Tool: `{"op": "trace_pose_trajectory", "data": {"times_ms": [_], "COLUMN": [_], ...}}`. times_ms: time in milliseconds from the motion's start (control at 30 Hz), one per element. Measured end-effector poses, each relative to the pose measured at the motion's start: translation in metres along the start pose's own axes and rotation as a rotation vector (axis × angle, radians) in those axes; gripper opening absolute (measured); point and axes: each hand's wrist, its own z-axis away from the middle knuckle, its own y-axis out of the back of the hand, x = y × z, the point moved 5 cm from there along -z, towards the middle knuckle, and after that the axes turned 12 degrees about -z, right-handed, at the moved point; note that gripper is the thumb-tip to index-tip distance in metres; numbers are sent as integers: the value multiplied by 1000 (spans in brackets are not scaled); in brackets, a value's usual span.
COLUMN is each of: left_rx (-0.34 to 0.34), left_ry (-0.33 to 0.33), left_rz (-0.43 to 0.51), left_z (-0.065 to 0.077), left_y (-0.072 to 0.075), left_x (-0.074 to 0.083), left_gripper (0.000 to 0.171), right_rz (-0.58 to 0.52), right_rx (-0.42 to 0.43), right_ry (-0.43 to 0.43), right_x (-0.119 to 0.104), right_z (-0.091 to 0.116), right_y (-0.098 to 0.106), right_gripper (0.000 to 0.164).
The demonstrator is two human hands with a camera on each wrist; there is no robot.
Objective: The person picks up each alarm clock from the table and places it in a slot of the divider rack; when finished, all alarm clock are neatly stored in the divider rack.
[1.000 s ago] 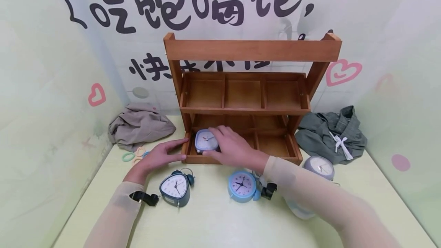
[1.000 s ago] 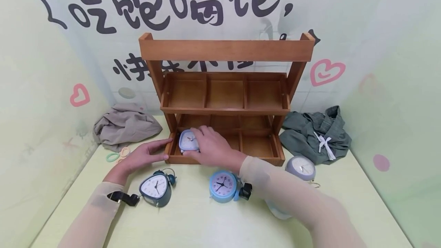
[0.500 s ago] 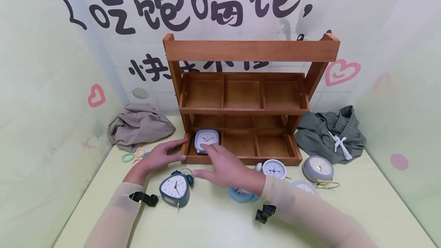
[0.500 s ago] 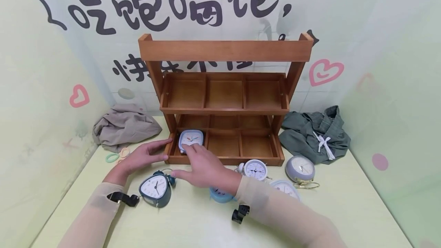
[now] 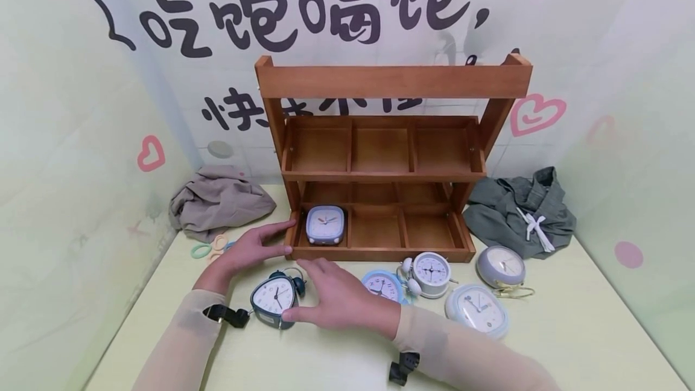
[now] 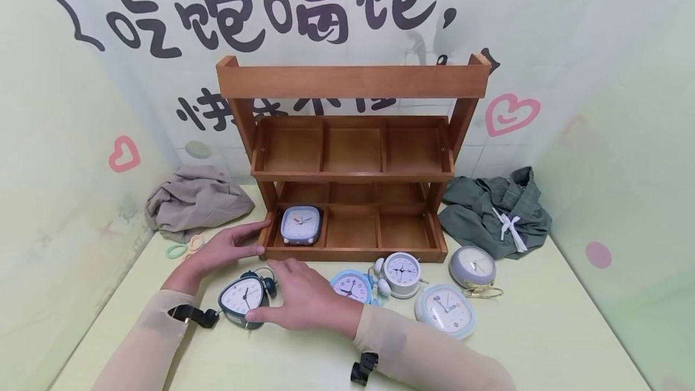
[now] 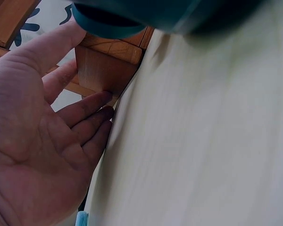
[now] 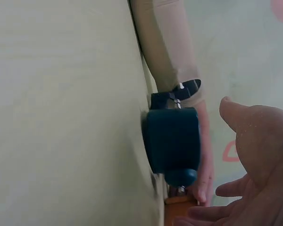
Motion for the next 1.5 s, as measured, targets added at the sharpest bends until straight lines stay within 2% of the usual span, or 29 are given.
{"op": "trace_pose_trajectory", "data": {"times_ms": [200,467,633,833,1033,1267,1367,1500], "left_rx": [-2,-3,0,4,5,12,13,12], "left_ry": [8,-5,0,13,14,10,10,13], "left_rz": [13,-2,-7,-1,1,-2,-11,-16], "left_z": [0,2,3,4,4,1,0,-1], "left_y": [-3,-6,-8,-6,-4,-3,-2,-1], "left_x": [-2,-4,-6,-6,-3,-2,-1,0], "left_gripper": [73,72,71,72,73,72,73,73], "right_rz": [30,101,140,131,110,73,57,54], "right_rx": [-9,74,97,87,21,-11,3,32], "right_ry": [-9,42,43,48,50,19,-2,-1], "right_x": [1,-1,0,2,4,7,9,10], "right_z": [-1,-2,-4,-7,-5,-6,-7,-9], "right_y": [-21,-37,-42,-39,-29,-19,-19,-18], "right_gripper": [112,109,103,92,88,95,104,102]}}
